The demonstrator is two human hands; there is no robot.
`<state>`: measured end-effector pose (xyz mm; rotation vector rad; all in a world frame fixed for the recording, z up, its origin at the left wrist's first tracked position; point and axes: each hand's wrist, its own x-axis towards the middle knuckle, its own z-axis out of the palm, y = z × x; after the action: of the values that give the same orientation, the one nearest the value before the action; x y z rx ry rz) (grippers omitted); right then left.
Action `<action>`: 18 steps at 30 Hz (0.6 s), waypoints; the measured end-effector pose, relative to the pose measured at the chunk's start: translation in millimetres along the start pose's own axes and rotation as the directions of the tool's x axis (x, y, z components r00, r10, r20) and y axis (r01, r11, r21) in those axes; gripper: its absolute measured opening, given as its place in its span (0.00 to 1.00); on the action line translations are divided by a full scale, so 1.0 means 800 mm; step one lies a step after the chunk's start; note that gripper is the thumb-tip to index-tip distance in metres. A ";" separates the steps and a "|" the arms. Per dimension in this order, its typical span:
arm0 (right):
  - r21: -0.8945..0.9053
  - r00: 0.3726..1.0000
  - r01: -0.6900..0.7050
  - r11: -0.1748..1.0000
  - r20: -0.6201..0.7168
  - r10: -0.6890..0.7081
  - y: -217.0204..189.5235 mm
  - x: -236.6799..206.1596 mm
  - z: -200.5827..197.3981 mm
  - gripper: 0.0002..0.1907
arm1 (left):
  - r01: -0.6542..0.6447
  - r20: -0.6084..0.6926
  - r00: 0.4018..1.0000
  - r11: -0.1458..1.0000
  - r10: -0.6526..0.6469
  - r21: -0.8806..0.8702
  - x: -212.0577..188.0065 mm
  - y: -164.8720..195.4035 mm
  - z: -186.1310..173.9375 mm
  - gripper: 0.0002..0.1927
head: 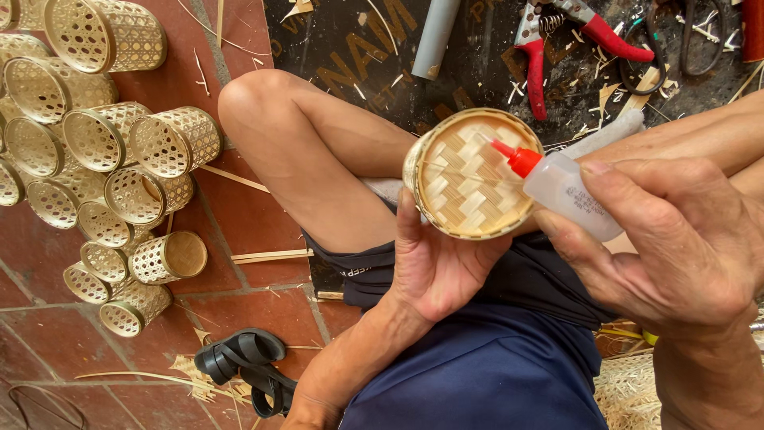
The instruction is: The person sits on the floor assembling perforated woven bamboo cylinders. They bend a thin bamboo strip, fit the woven cylinder over a round bamboo base, tap a metal tube to seat the rim rings, apply glue from a squeeze bottle around the edge, and press the parts together by hand.
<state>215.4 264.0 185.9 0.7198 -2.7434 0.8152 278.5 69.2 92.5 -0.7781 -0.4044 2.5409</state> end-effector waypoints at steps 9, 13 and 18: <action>-0.031 0.999 0.042 0.999 0.021 -0.041 0.002 0.015 -0.001 0.21 | 0.068 0.011 0.998 0.997 -0.068 -0.024 -0.002 0.003 -0.005 0.43; -0.001 1.000 0.024 1.000 -0.002 -0.024 0.035 -0.022 0.007 0.20 | -0.001 0.030 1.000 0.993 -0.003 0.121 0.004 0.005 -0.001 0.45; 0.639 0.901 -0.339 0.691 0.009 0.434 0.117 -0.074 0.049 0.21 | -0.507 0.199 0.841 0.602 0.504 0.617 0.009 0.063 0.027 0.56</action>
<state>218.1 334.4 92.0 0.1223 -2.4940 1.8573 243.6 26.8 86.4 -0.6571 0.8154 2.8802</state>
